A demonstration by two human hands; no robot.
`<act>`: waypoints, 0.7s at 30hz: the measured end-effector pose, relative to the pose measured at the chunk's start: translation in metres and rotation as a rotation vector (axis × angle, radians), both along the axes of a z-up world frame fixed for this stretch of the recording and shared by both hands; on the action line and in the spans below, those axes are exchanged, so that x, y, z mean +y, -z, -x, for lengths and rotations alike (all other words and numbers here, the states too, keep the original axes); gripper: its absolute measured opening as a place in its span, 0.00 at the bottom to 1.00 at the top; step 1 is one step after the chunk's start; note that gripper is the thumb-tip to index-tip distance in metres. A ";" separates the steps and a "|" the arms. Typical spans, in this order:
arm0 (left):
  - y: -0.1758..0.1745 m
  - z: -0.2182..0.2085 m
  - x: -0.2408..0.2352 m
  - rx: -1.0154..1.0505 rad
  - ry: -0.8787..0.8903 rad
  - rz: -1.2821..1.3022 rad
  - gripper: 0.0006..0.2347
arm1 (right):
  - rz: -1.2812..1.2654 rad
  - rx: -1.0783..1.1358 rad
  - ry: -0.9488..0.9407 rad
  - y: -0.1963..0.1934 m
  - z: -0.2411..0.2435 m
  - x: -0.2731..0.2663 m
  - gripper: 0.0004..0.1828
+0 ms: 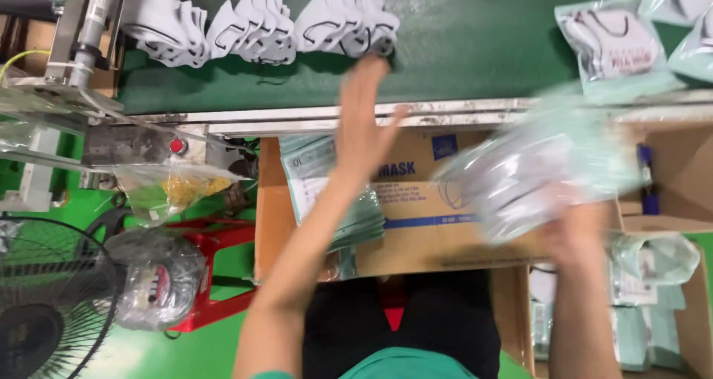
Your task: The recorder is picking up face masks from a conveyor belt, stacking them, and placing them into individual plastic packaging bags.
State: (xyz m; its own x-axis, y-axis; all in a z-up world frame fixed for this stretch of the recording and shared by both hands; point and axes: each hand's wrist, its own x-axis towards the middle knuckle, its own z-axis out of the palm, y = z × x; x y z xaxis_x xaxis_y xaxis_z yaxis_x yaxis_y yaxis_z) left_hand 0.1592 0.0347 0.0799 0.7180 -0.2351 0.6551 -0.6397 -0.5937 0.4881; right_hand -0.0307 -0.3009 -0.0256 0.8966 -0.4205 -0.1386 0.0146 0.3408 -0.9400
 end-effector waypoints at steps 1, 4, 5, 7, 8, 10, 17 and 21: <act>-0.003 -0.030 0.002 -0.006 -0.007 0.010 0.30 | 0.010 -0.006 -0.007 -0.052 -0.008 0.004 0.28; 0.019 -0.115 0.002 -0.123 -0.295 -0.371 0.38 | -0.706 -0.311 0.390 -0.132 -0.007 0.000 0.26; 0.043 -0.147 0.002 -0.053 -0.296 -0.445 0.33 | -0.543 -0.396 0.219 -0.108 0.000 -0.014 0.22; 0.070 -0.193 -0.004 0.005 -0.313 -0.501 0.28 | -0.367 -0.492 0.032 -0.078 -0.002 -0.016 0.18; 0.080 -0.200 -0.008 -0.118 -0.332 -0.573 0.19 | -0.110 -0.311 0.013 -0.069 -0.004 -0.001 0.16; 0.078 -0.183 -0.024 -0.234 -0.362 -0.654 0.10 | 0.137 -0.130 -0.019 -0.071 -0.014 0.032 0.14; -0.008 0.060 -0.046 -0.018 0.607 -0.448 0.19 | 1.316 -0.342 -0.119 -0.131 -0.037 0.116 0.35; -0.029 0.123 -0.019 0.197 0.597 -0.003 0.37 | 1.063 0.012 -0.281 -0.097 -0.004 0.096 0.34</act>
State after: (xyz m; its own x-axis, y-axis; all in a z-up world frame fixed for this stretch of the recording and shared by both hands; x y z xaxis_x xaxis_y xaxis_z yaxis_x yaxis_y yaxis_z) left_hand 0.0361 0.0156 0.1090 0.5698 -0.6345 0.5223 -0.7594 -0.1637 0.6297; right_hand -0.0263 -0.2050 0.0710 0.9802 -0.1114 0.1637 0.0520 -0.6530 -0.7556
